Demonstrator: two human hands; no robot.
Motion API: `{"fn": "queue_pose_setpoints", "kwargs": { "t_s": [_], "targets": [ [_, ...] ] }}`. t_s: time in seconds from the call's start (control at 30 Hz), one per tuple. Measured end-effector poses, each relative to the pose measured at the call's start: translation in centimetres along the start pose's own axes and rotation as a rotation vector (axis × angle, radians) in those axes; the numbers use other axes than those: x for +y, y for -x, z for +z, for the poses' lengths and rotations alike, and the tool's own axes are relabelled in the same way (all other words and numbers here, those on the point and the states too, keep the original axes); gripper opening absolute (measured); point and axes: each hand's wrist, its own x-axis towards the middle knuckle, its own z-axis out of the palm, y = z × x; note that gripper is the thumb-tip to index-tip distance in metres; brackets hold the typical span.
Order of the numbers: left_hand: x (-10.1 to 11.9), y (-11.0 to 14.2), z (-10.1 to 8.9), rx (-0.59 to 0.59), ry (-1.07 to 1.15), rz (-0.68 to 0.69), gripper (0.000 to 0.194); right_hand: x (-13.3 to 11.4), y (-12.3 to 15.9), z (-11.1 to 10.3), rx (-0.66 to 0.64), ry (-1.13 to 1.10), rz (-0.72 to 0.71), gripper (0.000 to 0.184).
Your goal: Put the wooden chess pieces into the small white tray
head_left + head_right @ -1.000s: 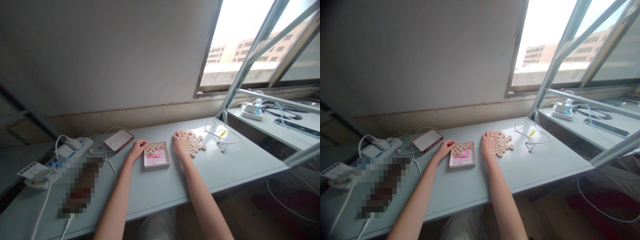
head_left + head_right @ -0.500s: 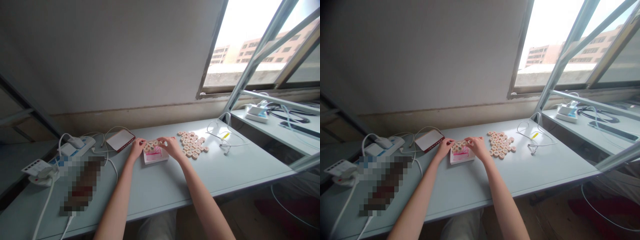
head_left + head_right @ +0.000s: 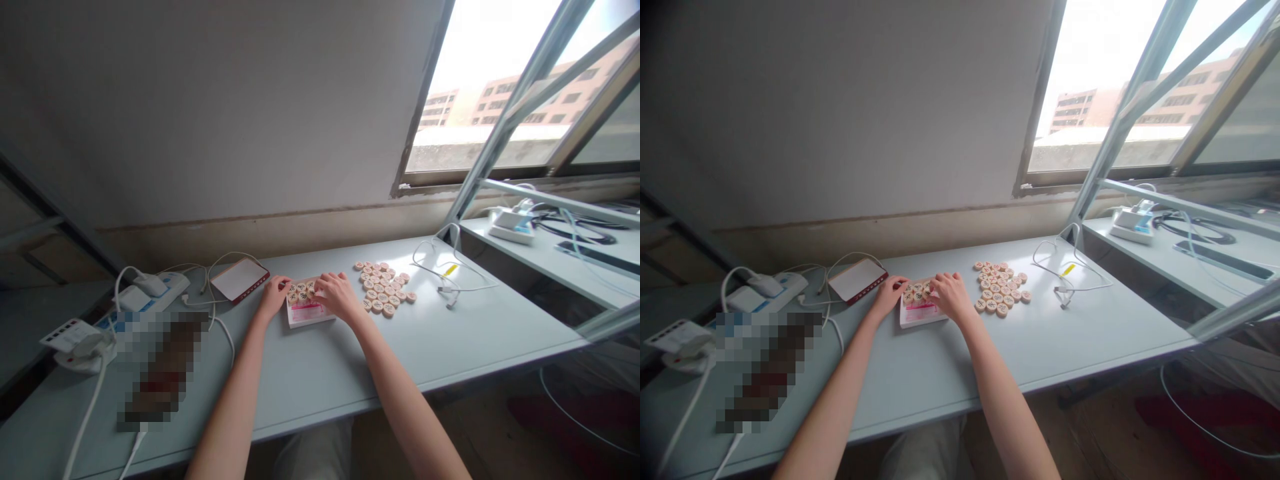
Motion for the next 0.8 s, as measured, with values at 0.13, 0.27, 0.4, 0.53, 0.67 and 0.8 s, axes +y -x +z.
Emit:
{"fn": "queue_pose_setpoints", "kwargs": {
  "t_s": [0.13, 0.27, 0.4, 0.53, 0.67, 0.8],
  "targets": [
    [-0.1, -0.05, 0.06, 0.0, -0.005, 0.011, 0.018, -0.14, 0.11, -0.03, 0.022, 0.002, 0.001, 0.019],
    [-0.09, -0.06, 0.04, -0.003, -0.004, 0.014, 0.018, -0.02, 0.14, -0.1, -0.003, -0.038, -0.028, 0.015],
    [-0.02, -0.04, -0.01, -0.008, -0.003, 0.004, 0.019, 0.14, 0.14, -0.08, -0.027, -0.06, -0.014, 0.014],
    [0.06, -0.02, -0.07, -0.012, -0.01, 0.003, 0.02, 0.06, 0.18, 0.05, -0.008, -0.05, 0.006, 0.022],
    [-0.02, -0.03, -0.02, -0.016, -0.012, 0.018, 0.019, 0.03, 0.18, 0.07, 0.007, -0.077, 0.044, 0.027],
    [-0.2, -0.06, 0.1, -0.007, -0.003, 0.031, 0.018, 0.33, 0.21, -0.15, 0.038, -0.133, 0.041, 0.03]
  ]
}}
